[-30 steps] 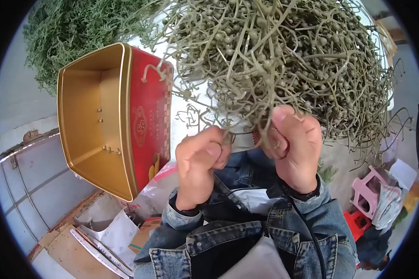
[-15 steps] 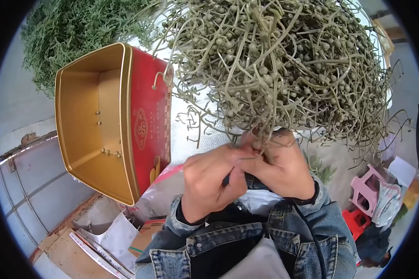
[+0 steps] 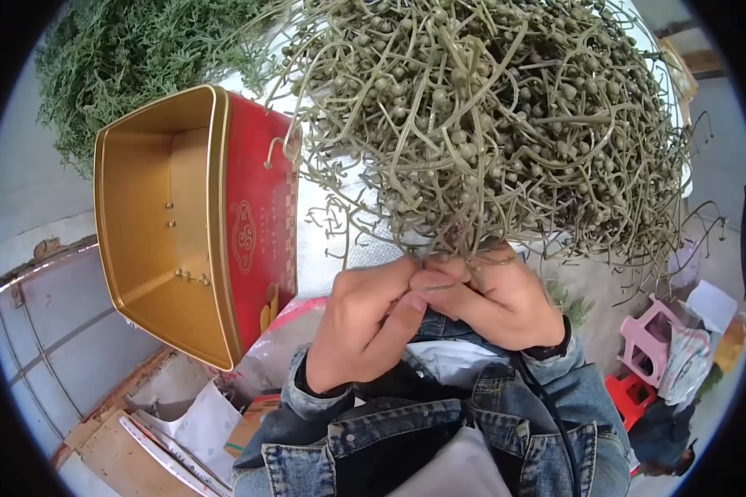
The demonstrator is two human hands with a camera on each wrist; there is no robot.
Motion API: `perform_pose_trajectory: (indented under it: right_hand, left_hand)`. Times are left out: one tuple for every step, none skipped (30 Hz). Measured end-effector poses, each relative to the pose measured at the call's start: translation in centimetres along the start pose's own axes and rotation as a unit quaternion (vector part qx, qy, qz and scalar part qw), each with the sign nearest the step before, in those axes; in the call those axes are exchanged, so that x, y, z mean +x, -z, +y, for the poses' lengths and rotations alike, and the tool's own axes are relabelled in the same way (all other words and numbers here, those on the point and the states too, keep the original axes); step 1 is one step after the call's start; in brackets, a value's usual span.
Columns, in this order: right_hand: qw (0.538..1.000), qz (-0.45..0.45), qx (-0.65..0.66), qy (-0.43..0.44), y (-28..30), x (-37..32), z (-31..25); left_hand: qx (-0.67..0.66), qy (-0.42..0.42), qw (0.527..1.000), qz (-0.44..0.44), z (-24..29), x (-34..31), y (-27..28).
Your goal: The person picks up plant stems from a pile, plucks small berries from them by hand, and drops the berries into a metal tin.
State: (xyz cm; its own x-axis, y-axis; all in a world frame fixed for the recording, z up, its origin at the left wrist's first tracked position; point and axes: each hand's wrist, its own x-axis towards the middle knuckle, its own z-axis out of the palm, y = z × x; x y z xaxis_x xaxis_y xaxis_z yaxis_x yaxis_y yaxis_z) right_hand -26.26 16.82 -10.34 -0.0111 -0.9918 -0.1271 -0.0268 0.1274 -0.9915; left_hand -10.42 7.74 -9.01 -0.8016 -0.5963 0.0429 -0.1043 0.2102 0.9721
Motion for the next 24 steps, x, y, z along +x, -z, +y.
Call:
perform_pose_trajectory:
  right_hand:
    - [1.000,0.000,-0.001,0.001,0.0,0.0,-0.1]
    - [0.998,0.023,-0.037,0.042,-0.1,0.0,-0.3]
    - [0.993,0.046,-0.074,0.081,0.0,0.0,-0.5]
    - [0.984,0.068,-0.112,0.120,0.1,0.0,-0.7]
    - [0.984,0.069,-0.115,0.121,0.3,-0.1,-0.8]
    - [0.980,0.062,-0.145,0.124,0.6,-0.3,-0.7]
    - [0.975,0.054,-0.174,0.128,0.8,-0.4,-0.6]
    - [0.970,0.045,-0.201,0.130,0.9,-0.4,-0.4]
    - [0.970,0.041,-0.201,0.130,0.9,-0.3,-0.3]
    - [0.971,0.032,-0.191,0.143,0.8,-0.2,-0.1]
    - [0.971,0.022,-0.183,0.155,0.8,0.1,0.1]
    - [0.970,0.013,-0.174,0.168,0.8,0.3,0.3]
    - [0.969,0.009,-0.177,0.170,0.8,0.5,0.4]
    - [0.958,0.032,-0.214,0.186,0.6,0.5,0.5]
    - [0.946,0.055,-0.249,0.200,0.4,0.3,0.6]
    - [0.930,0.079,-0.285,0.216,0.3,0.2,0.6]
    - [0.930,0.079,-0.287,0.216,0.3,0.2,0.5]
    - [0.918,0.075,-0.326,0.212,0.3,0.1,0.2]
    - [0.905,0.071,-0.365,0.207,0.4,-0.1,-0.2]
    - [0.890,0.066,-0.404,0.203,0.5,-0.1,-0.4]
    - [0.888,0.066,-0.406,0.204,0.7,0.0,-0.5]
    - [0.899,0.058,-0.379,0.212,0.9,0.1,-0.4]
    - [0.910,0.046,-0.348,0.219,0.9,0.2,-0.3]
    - [0.921,0.036,-0.315,0.225,0.9,0.2,-0.2]
  left_hand:
    - [-0.006,-0.009,1.000,0.012,0.4,0.2,-0.1]
    - [-0.013,-0.020,0.999,0.023,0.6,0.3,-0.1]
    - [-0.014,-0.022,0.999,0.023,0.7,0.6,0.0]
    - [-0.023,-0.001,0.999,-0.025,0.6,1.0,0.4]
    - [-0.031,0.019,0.997,-0.073,0.5,1.5,0.8]
    - [-0.038,0.038,0.991,-0.119,0.4,1.8,1.1]
    - [-0.039,0.035,0.992,-0.117,0.3,2.0,1.2]
    - [-0.094,0.060,0.986,-0.126,0.0,1.9,1.2]
    - [-0.149,0.086,0.976,-0.134,-0.2,1.8,1.3]
    - [-0.203,0.110,0.963,-0.141,-0.3,1.7,1.3]
    - [-0.203,0.108,0.963,-0.137,-0.3,1.6,1.3]
    - [-0.204,0.122,0.963,-0.125,-0.2,1.5,1.2]
    - [-0.206,0.134,0.963,-0.113,-0.2,1.5,1.0]
    - [-0.208,0.149,0.961,-0.102,-0.1,1.4,1.0]
    - [-0.210,0.151,0.961,-0.099,0.0,1.4,1.2]
    - [-0.224,0.200,0.946,-0.123,0.2,1.8,1.6]
    - [-0.237,0.247,0.928,-0.147,0.3,2.3,2.0]
    - [-0.250,0.294,0.906,-0.172,0.5,2.4,2.2]
    - [-0.253,0.293,0.905,-0.174,0.6,2.4,2.2]
    - [-0.268,0.298,0.899,-0.177,0.7,2.4,2.2]
    - [-0.282,0.301,0.893,-0.179,0.8,2.4,2.3]
    - [-0.297,0.307,0.887,-0.179,0.8,2.3,2.3]
    - [-0.298,0.309,0.886,-0.173,0.5,1.7,2.0]
    - [-0.350,0.281,0.884,-0.129,-0.3,0.8,1.5]
